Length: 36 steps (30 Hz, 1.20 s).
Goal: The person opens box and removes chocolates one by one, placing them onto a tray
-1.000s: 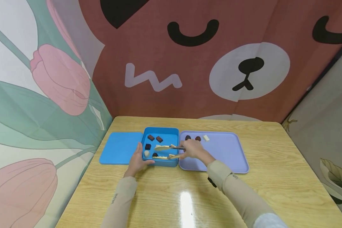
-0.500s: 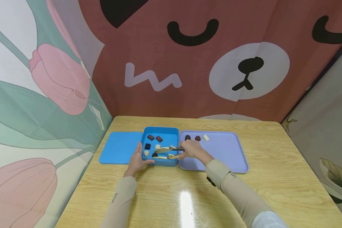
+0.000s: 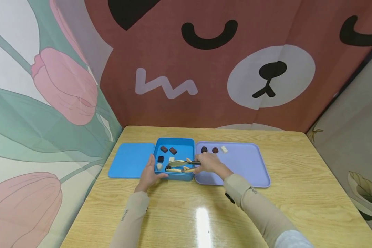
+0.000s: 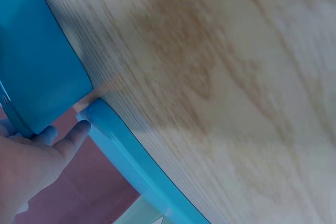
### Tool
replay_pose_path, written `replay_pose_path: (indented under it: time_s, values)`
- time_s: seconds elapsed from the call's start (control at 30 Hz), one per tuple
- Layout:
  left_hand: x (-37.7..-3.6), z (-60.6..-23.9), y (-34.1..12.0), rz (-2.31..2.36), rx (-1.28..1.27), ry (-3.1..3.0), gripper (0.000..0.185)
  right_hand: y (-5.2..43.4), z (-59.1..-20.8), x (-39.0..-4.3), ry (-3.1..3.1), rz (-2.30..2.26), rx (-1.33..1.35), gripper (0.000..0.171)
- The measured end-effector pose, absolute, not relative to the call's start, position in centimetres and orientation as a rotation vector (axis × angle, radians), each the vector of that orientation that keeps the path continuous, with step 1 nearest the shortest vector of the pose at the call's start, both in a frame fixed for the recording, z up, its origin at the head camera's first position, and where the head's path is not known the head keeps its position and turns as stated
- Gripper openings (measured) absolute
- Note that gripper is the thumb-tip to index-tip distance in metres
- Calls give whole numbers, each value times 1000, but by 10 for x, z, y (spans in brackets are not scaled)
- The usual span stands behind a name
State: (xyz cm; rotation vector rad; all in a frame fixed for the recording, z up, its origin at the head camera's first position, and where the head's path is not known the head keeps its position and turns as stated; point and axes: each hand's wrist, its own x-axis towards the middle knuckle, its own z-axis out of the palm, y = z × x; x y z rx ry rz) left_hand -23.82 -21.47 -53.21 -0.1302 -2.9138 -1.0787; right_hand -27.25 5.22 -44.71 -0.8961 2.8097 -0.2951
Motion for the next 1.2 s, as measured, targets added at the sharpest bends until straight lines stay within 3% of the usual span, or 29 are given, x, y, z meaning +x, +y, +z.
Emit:
replay_pose_path:
  time_s: [1.2]
  values:
    - [-238,-531,-215,-1080,-123,-2915,114,78,-445,-260,2870,-538,-810,32]
